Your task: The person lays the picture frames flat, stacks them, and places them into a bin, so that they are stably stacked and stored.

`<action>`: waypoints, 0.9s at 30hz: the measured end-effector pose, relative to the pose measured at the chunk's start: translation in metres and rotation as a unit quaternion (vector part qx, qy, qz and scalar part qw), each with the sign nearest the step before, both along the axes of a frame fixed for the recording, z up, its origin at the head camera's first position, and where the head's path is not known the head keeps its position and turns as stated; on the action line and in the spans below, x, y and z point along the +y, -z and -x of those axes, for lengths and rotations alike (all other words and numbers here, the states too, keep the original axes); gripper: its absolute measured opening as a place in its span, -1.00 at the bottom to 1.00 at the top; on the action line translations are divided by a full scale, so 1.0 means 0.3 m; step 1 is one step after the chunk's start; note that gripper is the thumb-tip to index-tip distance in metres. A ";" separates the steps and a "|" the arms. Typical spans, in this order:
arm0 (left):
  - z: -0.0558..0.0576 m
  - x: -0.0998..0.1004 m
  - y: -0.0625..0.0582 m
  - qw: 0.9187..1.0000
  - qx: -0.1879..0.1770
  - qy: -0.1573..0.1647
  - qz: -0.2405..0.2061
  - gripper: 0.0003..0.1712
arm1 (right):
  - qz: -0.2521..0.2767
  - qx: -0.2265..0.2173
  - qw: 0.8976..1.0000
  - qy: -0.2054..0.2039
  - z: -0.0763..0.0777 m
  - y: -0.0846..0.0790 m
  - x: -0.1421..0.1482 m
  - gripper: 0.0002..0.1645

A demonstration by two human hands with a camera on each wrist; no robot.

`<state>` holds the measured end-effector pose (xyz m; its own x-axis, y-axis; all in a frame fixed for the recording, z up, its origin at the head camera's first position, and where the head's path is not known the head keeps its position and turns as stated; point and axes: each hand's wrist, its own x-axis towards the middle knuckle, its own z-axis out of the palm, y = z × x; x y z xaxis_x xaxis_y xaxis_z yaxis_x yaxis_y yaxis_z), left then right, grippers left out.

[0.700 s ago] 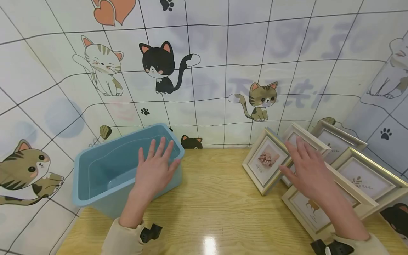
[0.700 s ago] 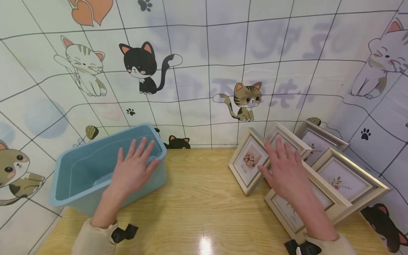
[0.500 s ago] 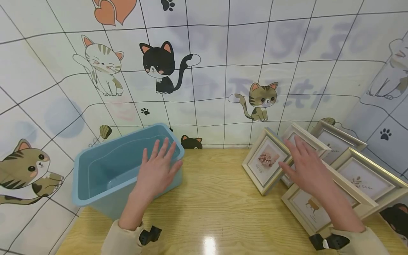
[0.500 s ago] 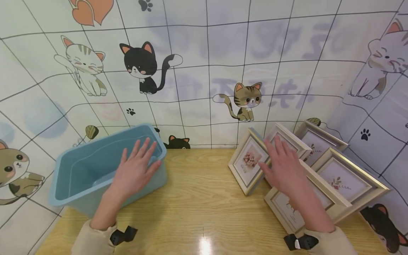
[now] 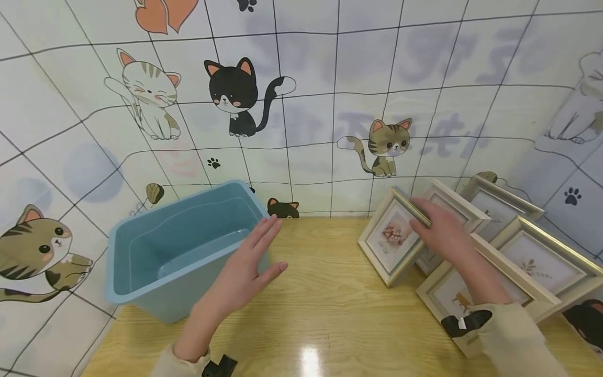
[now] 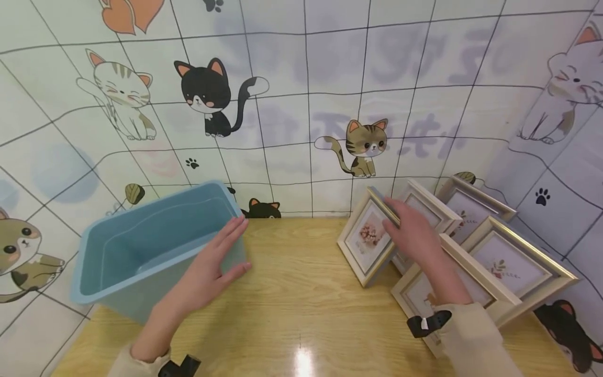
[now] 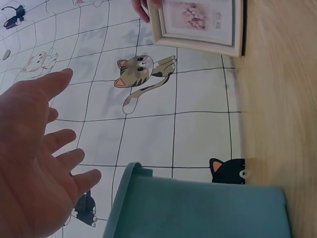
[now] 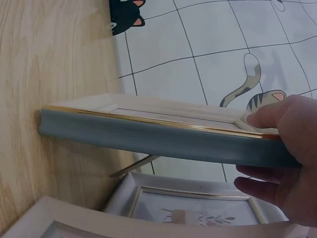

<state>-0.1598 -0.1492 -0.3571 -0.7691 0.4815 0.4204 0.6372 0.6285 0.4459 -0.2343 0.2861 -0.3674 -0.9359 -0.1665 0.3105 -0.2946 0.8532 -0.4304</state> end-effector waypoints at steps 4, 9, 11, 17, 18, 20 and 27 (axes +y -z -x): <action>-0.019 0.014 0.028 0.999 -0.008 0.019 -0.030 -0.06 | 0.008 -0.002 1.000 0.026 0.010 0.015 -0.011 -0.36; -0.025 0.032 0.075 0.997 -0.020 0.033 -0.062 -0.09 | 0.025 0.019 0.999 0.043 0.005 0.018 -0.018 -0.45; -0.024 0.036 0.094 0.997 -0.027 0.033 -0.068 -0.08 | 0.034 0.032 0.998 0.039 0.000 0.021 -0.022 -0.48; -0.011 0.042 0.138 0.995 -0.031 0.043 -0.081 -0.02 | 0.071 0.060 0.995 0.021 -0.026 0.032 -0.036 -0.53; -0.009 0.044 0.143 0.995 -0.029 0.046 -0.086 -0.02 | 0.079 0.061 0.995 0.019 -0.034 0.033 -0.040 -0.53; -0.005 0.049 0.152 0.994 -0.021 0.052 -0.096 -0.02 | 0.100 0.060 0.993 0.011 -0.054 0.039 -0.048 -0.53; -0.001 0.074 0.173 0.987 -0.021 0.065 -0.148 -0.05 | 0.205 0.032 0.978 -0.031 -0.146 0.080 -0.078 -0.53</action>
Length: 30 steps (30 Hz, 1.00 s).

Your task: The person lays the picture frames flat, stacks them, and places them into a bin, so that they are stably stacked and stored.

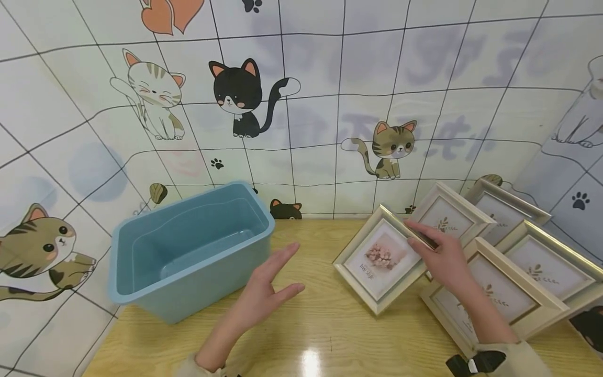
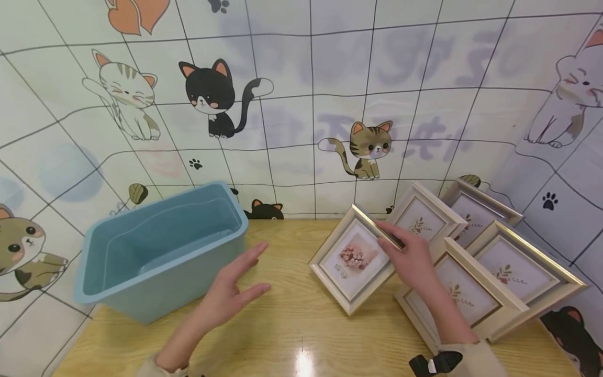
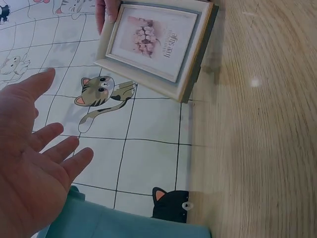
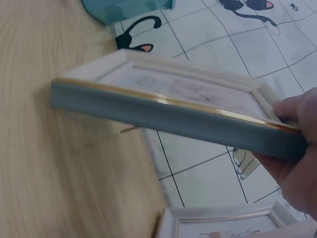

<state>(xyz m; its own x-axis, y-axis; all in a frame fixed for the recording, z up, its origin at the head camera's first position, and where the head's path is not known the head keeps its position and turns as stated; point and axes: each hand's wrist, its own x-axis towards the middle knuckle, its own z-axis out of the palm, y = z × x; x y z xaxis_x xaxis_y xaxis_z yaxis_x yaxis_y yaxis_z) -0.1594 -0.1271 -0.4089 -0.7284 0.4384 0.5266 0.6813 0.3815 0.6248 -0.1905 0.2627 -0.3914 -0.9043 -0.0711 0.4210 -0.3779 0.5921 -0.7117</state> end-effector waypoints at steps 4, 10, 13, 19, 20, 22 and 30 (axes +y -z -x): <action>0.015 0.026 0.003 0.999 -0.011 0.019 -0.024 -0.14 | 0.043 -0.022 0.999 -0.019 -0.058 0.011 -0.022 -0.54; 0.038 0.072 0.009 0.996 -0.022 0.070 -0.050 -0.21 | 0.110 -0.050 0.991 -0.064 -0.121 0.020 -0.063 -0.55; 0.036 0.094 0.010 0.992 -0.041 0.095 -0.067 -0.20 | 0.146 -0.064 0.983 -0.095 -0.140 0.029 -0.086 -0.55; 0.033 0.129 0.008 0.986 -0.071 0.126 -0.079 -0.22 | 0.155 -0.032 0.978 -0.136 -0.166 0.058 -0.124 -0.55; 0.034 0.133 0.007 0.985 -0.072 0.132 -0.079 -0.22 | 0.154 -0.026 0.978 -0.142 -0.169 0.063 -0.128 -0.54; 0.034 0.140 0.004 0.983 -0.081 0.144 -0.083 -0.22 | 0.154 -0.013 0.976 -0.150 -0.174 0.070 -0.137 -0.54; 0.041 0.169 0.002 0.966 -0.098 0.218 -0.097 -0.20 | 0.198 -0.026 0.964 -0.175 -0.202 0.077 -0.168 -0.51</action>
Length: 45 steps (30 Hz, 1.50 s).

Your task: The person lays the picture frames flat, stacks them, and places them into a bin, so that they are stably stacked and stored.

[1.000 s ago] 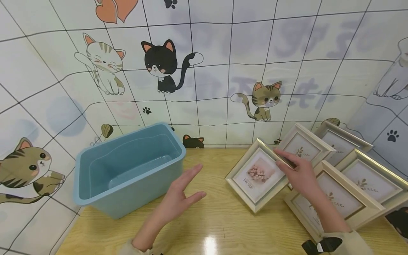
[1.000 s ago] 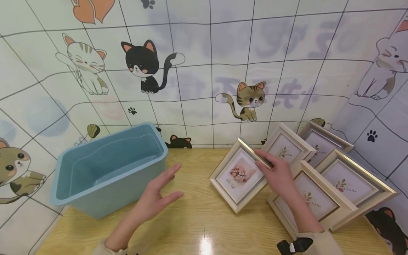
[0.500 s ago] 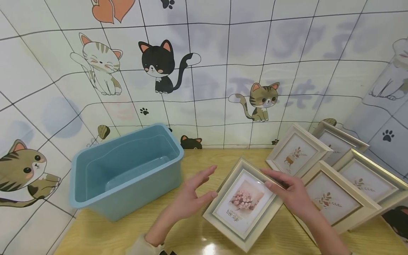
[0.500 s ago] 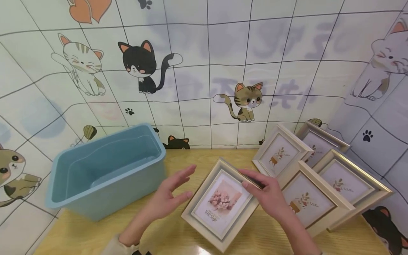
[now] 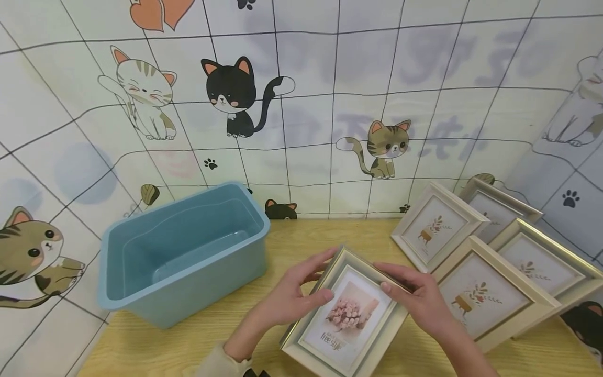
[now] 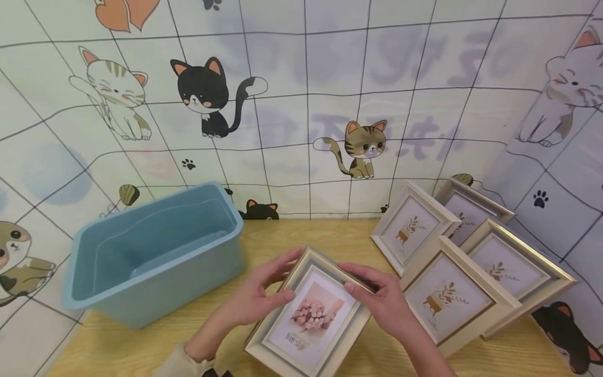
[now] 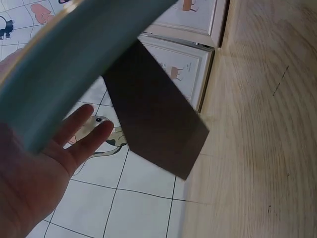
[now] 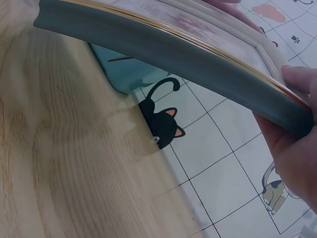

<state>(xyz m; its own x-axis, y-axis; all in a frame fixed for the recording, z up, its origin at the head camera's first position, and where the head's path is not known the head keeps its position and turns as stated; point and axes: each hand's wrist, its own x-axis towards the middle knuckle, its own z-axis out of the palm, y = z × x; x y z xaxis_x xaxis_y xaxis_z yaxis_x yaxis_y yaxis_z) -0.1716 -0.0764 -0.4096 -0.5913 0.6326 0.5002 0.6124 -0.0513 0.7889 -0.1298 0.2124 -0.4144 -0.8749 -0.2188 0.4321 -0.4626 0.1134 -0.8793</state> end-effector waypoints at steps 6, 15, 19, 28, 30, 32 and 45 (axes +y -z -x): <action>-0.001 0.004 0.016 0.999 -0.014 0.035 0.004 -0.19 | 0.042 -0.008 0.999 -0.007 -0.008 0.000 -0.010 -0.47; -0.022 -0.001 0.015 0.999 -0.024 0.021 0.035 -0.20 | 0.060 0.016 0.998 0.025 -0.015 0.012 -0.013 -0.48; -0.025 -0.005 0.016 0.999 -0.027 0.021 0.038 -0.21 | 0.059 0.021 0.997 0.034 -0.024 0.013 -0.012 -0.49; -0.037 -0.018 0.013 0.997 -0.045 -0.001 0.060 -0.23 | 0.076 0.016 0.996 0.049 -0.031 0.011 -0.009 -0.50; -0.038 -0.021 0.015 0.997 -0.050 -0.007 0.067 -0.23 | 0.073 0.012 0.995 0.059 -0.033 0.009 -0.008 -0.52; -0.037 -0.026 0.020 0.996 -0.046 -0.017 0.075 -0.24 | 0.075 0.008 0.995 0.069 -0.034 0.008 -0.010 -0.53; -0.028 -0.100 0.034 0.997 -0.035 -0.061 0.018 -0.42 | 0.151 -0.059 0.976 0.148 -0.037 -0.007 -0.032 -0.54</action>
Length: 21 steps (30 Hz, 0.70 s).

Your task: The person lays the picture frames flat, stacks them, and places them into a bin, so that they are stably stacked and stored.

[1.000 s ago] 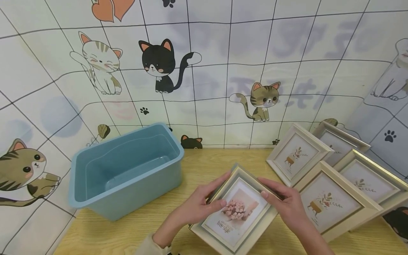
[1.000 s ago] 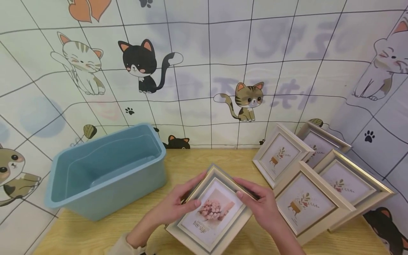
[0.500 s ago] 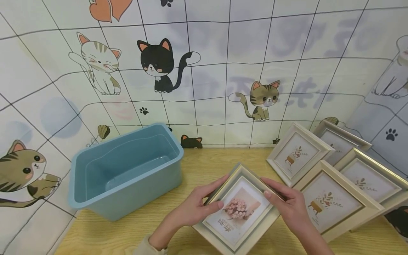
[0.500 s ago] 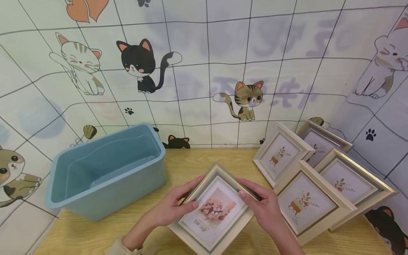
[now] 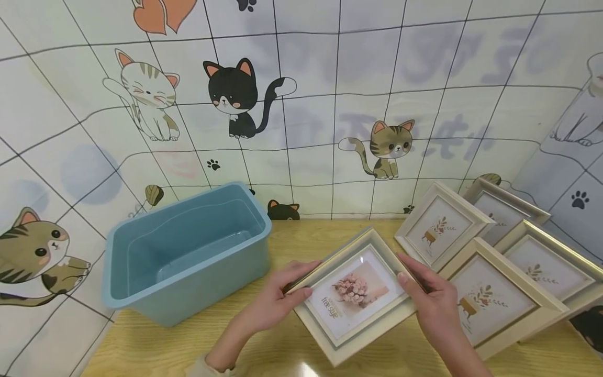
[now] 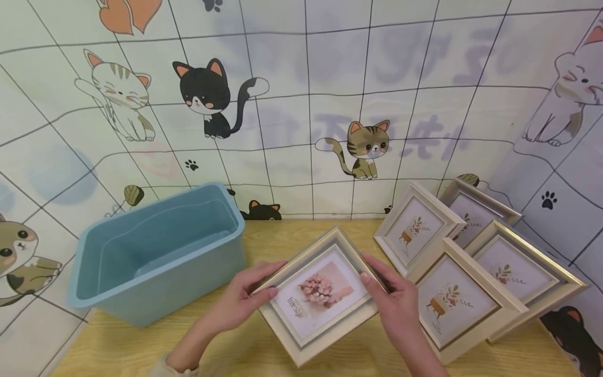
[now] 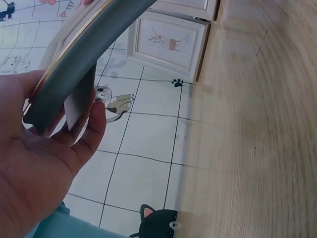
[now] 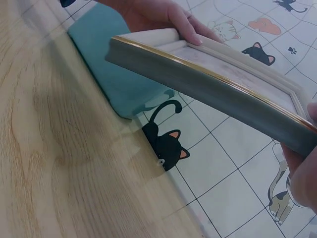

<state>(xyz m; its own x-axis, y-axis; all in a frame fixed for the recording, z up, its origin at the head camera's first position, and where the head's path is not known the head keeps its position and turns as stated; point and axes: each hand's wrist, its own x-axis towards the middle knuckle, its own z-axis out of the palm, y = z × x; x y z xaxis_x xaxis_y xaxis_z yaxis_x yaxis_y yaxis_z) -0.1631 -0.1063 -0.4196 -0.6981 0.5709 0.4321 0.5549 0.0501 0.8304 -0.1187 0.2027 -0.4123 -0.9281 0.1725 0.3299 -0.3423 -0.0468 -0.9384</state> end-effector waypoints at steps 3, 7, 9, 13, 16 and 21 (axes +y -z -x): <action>0.005 -0.014 0.000 0.999 -0.013 -0.007 -0.032 -0.48 | 0.034 -0.016 0.999 0.011 -0.008 -0.002 -0.009 -0.54; 0.011 -0.024 0.004 0.998 -0.031 -0.023 -0.050 -0.54 | 0.033 -0.048 0.998 0.024 -0.033 0.006 -0.021 -0.53; 0.011 -0.029 0.008 0.997 -0.037 -0.038 -0.047 -0.58 | 0.026 -0.068 0.997 0.026 -0.048 0.016 -0.024 -0.52; 0.013 -0.037 0.023 0.996 -0.054 -0.067 -0.033 -0.69 | 0.038 -0.112 0.993 0.023 -0.071 0.044 -0.025 -0.48; 0.017 -0.037 0.035 0.995 -0.068 -0.074 -0.026 -0.73 | 0.067 -0.143 0.987 0.010 -0.083 0.069 -0.026 -0.43; 0.030 -0.031 0.049 0.993 -0.076 -0.093 -0.009 -0.74 | 0.001 -0.168 0.985 0.043 -0.099 0.108 -0.038 -0.37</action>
<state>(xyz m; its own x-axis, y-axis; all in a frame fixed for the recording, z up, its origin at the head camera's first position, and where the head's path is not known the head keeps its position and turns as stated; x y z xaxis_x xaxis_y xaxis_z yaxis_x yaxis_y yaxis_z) -0.1720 -0.1157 -0.4344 -0.8487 0.4181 0.3238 0.4064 0.1239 0.9052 -0.0890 0.1911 -0.4447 -0.9666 0.2562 0.0060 -0.0152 -0.0340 -0.9993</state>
